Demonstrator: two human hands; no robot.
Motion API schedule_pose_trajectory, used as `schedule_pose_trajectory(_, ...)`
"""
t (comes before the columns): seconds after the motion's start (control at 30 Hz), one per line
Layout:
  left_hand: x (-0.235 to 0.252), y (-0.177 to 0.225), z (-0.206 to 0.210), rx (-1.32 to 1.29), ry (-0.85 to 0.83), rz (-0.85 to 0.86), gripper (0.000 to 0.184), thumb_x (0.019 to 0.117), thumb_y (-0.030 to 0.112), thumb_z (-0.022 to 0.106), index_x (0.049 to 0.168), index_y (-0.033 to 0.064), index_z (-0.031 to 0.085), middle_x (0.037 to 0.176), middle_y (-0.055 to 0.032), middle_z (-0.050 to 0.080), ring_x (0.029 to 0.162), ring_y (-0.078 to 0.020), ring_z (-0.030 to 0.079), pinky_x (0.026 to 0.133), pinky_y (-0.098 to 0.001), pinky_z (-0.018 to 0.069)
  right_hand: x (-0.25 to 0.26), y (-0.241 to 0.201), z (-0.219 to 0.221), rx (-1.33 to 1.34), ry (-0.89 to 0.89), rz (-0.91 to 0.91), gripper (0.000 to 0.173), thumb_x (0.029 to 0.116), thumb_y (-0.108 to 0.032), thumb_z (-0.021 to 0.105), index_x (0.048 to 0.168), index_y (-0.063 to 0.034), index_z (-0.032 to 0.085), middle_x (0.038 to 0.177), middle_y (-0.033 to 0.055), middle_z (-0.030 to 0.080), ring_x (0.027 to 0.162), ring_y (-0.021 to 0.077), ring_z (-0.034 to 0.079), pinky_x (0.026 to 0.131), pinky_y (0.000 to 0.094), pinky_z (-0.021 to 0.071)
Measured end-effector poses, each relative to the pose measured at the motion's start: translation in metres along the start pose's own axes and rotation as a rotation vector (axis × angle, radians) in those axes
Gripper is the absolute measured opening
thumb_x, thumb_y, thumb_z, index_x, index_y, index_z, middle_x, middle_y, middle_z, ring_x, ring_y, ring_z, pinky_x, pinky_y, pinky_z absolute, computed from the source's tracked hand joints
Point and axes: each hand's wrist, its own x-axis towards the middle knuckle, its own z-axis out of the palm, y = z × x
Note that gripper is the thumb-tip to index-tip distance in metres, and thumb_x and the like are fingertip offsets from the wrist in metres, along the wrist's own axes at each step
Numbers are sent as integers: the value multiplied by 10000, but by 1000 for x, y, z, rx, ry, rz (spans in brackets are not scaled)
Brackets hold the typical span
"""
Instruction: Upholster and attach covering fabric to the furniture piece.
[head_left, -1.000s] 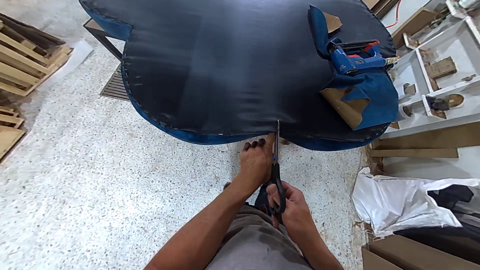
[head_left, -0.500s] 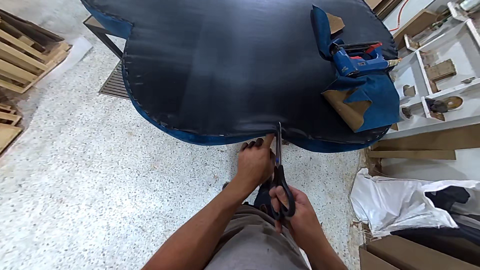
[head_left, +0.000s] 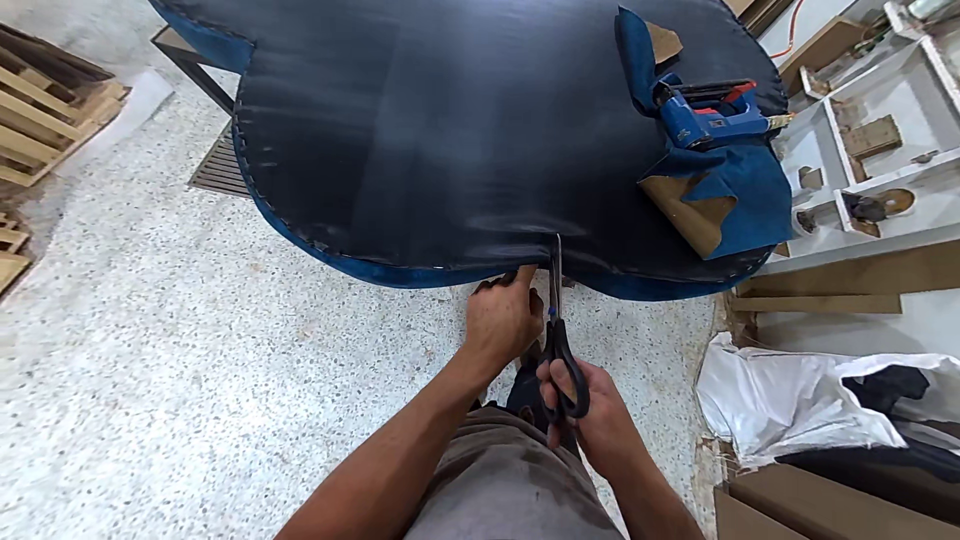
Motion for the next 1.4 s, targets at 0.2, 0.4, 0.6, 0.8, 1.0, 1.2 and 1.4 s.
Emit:
schedule_pose_trajectory(0.2,-2,3,-6,8,27,33,303,979,228,596,1255,125,664,892,-118,721,811,-329,712,680,-533,556,15,-10,4,-7,19,-18,330,1023,-344,600,1006,-19,654,716,46,615,558,133,625,482,298,577)
schedule_pose_trajectory(0.4,-2,1,-1,6,66,66,316,955,206,627,1254,111,660,882,-139,714,786,-350,712,644,-537,560,15,-9,7,-42,48,0,304,1022,-313,621,972,-13,647,692,44,592,523,132,600,461,308,572)
schedule_pose_trajectory(0.6,2,3,1,36,87,68,289,949,235,596,1197,138,710,811,-118,716,742,-340,714,596,-532,550,-27,-3,-29,-145,-73,22,448,953,-469,694,1097,-47,659,778,26,653,609,154,652,492,351,588)
schedule_pose_trajectory(0.8,10,10,-7,73,-38,5,314,959,251,572,1232,166,703,794,-131,720,752,-358,721,628,-551,548,-39,-63,-88,-1084,493,-250,286,928,-327,623,1096,-124,732,794,14,703,611,171,655,517,432,554)
schedule_pose_trajectory(1.0,-4,-3,-35,82,450,361,517,873,209,737,1378,166,636,1171,-138,694,1108,-347,650,868,-545,523,25,-139,-110,-1424,841,-352,399,993,-282,645,1239,31,661,1031,310,698,936,559,663,775,787,457)
schedule_pose_trajectory(1.2,40,-26,-52,-68,398,318,180,933,199,690,1072,172,802,1099,-32,762,1060,-229,701,905,-473,556,58,-143,-97,-1369,859,-551,469,996,-259,633,1384,-10,548,1226,217,698,906,451,706,733,693,511)
schedule_pose_trajectory(1.4,33,-22,-50,-148,341,373,172,929,156,680,1047,155,806,1110,-26,747,1075,-206,685,914,-437,571,75,-123,-57,-1277,326,-1016,282,977,-254,612,1169,-96,745,1206,85,695,1072,193,685,900,416,601)
